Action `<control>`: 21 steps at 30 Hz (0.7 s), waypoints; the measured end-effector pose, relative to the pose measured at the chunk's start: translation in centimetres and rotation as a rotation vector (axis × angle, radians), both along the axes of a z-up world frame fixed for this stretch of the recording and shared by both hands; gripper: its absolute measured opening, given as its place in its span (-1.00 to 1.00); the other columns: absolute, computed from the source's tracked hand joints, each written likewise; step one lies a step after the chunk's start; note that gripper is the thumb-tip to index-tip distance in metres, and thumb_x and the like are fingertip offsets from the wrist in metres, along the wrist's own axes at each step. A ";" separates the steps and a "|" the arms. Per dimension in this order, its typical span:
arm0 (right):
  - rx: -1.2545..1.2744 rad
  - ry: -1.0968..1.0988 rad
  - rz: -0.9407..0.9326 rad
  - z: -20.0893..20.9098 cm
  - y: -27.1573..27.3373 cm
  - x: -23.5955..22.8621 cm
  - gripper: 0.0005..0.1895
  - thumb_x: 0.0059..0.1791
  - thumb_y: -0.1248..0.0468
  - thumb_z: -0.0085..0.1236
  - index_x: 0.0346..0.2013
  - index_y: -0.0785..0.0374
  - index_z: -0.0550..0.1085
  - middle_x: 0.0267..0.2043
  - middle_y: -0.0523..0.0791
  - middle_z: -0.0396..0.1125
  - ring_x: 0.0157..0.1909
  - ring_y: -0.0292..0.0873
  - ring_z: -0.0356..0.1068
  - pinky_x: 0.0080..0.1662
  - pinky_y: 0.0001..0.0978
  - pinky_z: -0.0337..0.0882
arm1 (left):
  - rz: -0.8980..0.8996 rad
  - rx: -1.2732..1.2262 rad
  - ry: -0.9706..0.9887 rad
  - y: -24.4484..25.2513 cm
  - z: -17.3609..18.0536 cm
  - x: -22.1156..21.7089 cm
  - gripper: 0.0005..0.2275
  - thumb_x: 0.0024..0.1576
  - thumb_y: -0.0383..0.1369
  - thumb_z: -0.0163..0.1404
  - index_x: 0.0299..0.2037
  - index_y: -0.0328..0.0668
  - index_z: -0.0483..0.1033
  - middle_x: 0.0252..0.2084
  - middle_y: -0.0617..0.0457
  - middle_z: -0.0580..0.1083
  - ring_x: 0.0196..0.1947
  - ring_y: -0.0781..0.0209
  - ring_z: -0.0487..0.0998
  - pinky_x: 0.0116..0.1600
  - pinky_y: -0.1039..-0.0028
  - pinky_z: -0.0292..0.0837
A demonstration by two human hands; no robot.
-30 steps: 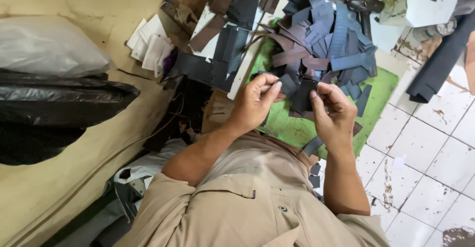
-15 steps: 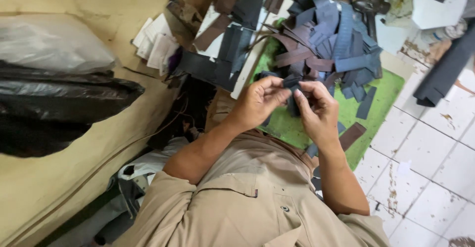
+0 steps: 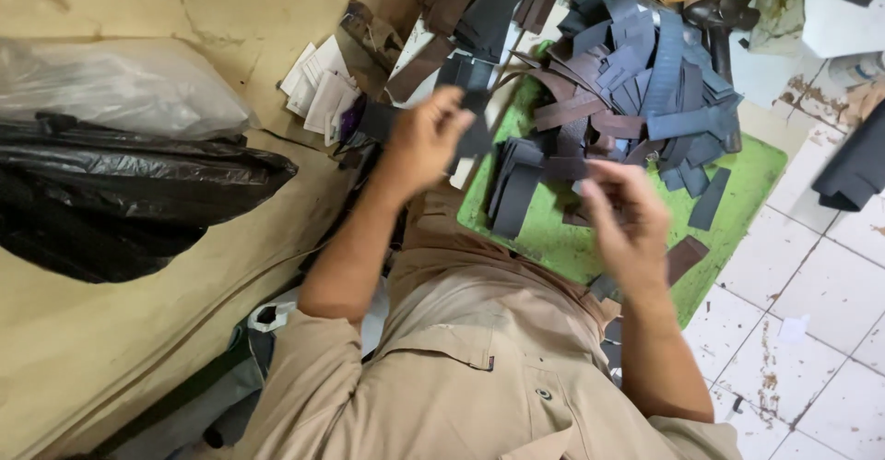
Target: Sorting and arranging leather scraps on a cutting mat
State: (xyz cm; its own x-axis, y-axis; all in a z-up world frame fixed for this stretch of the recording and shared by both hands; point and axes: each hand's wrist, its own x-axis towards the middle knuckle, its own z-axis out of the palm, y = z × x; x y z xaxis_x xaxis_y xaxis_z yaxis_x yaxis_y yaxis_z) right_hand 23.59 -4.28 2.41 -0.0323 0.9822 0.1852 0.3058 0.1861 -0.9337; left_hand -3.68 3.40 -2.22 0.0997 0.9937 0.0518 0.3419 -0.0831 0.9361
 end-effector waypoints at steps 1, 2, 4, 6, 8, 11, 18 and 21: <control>-0.001 -0.031 -0.089 0.1 0.0 1.6 -0.79 0.12 0.50 0.21 0.06 0.42 0.55 -0.24 0.03 0.40 -0.23 -0.11 0.41 -0.15 -0.26 0.42 | -0.006 0.105 0.196 1.8 -2.2 -1.9 -0.75 0.25 -0.36 0.10 0.06 -0.35 0.49 -0.29 -0.26 0.59 -0.24 -0.23 0.66 -0.16 0.05 0.57; -0.007 -0.070 -0.196 0.3 -0.3 3.4 -0.81 0.15 0.53 0.23 0.07 0.42 0.55 -0.22 0.03 0.38 -0.20 -0.10 0.40 -0.10 -0.26 0.43 | -0.031 0.212 0.381 3.8 -4.5 -3.3 -0.76 0.25 -0.39 0.10 0.04 -0.38 0.48 -0.31 -0.31 0.58 -0.23 -0.38 0.64 -0.16 -0.03 0.55; 0.006 -0.140 -0.317 -1.5 -0.4 7.9 -0.83 0.20 0.49 0.16 0.09 0.38 0.53 -0.12 -0.01 0.40 -0.12 -0.17 0.39 -0.04 -0.36 0.42 | -0.092 0.160 0.452 5.5 -4.6 -4.4 -0.73 0.23 -0.45 0.05 0.12 -0.29 0.48 -0.26 -0.31 0.59 -0.25 -0.36 0.61 -0.17 -0.01 0.47; 0.015 -0.227 -0.450 -2.9 -1.0 12.4 -0.85 0.24 0.45 0.10 0.11 0.34 0.52 -0.02 -0.04 0.42 -0.05 -0.24 0.38 0.02 -0.45 0.41 | -0.171 0.116 0.511 6.8 -5.3 -4.3 -0.66 0.20 -0.51 -0.01 0.20 -0.19 0.47 -0.21 -0.30 0.59 -0.26 -0.35 0.58 -0.18 0.01 0.40; 0.049 -0.317 -0.547 -4.0 -1.5 16.3 -0.88 0.23 0.46 0.16 0.07 0.38 0.51 -0.10 -0.03 0.42 -0.17 -0.25 0.32 -0.13 -0.46 0.35 | -0.153 0.247 0.666 7.6 -6.2 -4.4 -0.61 0.21 -0.55 -0.02 0.28 -0.22 0.43 -0.14 -0.36 0.55 -0.20 -0.42 0.53 -0.11 -0.04 0.38; -0.077 -0.393 -0.557 -4.8 -2.5 17.8 -0.86 0.21 0.37 0.22 0.07 0.29 0.52 -0.13 -0.11 0.41 -0.17 -0.28 0.33 -0.14 -0.45 0.38 | -0.099 0.279 0.755 7.5 -6.5 -3.2 -0.84 0.26 -0.51 0.03 0.01 -0.36 0.54 -0.07 -0.29 0.50 -0.12 -0.37 0.51 -0.06 -0.04 0.39; -0.189 -0.628 -0.457 -7.0 -1.9 15.6 -0.71 0.08 0.27 0.42 -0.01 0.40 0.58 -0.24 0.03 0.46 -0.26 -0.06 0.49 -0.22 -0.28 0.46 | 0.024 0.351 0.891 5.6 -5.9 -1.4 -0.63 0.17 -0.43 0.23 0.13 -0.43 0.48 -0.16 -0.25 0.47 -0.17 -0.30 0.58 -0.08 0.06 0.51; -0.068 -0.920 -0.418 -8.1 -2.0 15.5 -0.56 0.01 0.03 0.49 -0.04 0.30 0.59 -0.29 -0.06 0.40 -0.25 0.00 0.50 -0.17 -0.14 0.49 | 0.043 0.388 0.878 5.3 -5.9 -0.8 -0.59 0.14 -0.43 0.26 0.14 -0.43 0.45 -0.17 -0.29 0.45 -0.15 -0.34 0.55 -0.05 0.02 0.48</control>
State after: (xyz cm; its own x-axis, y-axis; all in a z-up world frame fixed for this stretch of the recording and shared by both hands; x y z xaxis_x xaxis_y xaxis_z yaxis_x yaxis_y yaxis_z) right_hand 39.09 -6.27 -5.66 0.2144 0.9551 0.2048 0.9405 -0.1452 -0.3073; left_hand -4.52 8.69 -8.12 0.2230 0.9268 0.3020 0.9180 -0.3039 0.2547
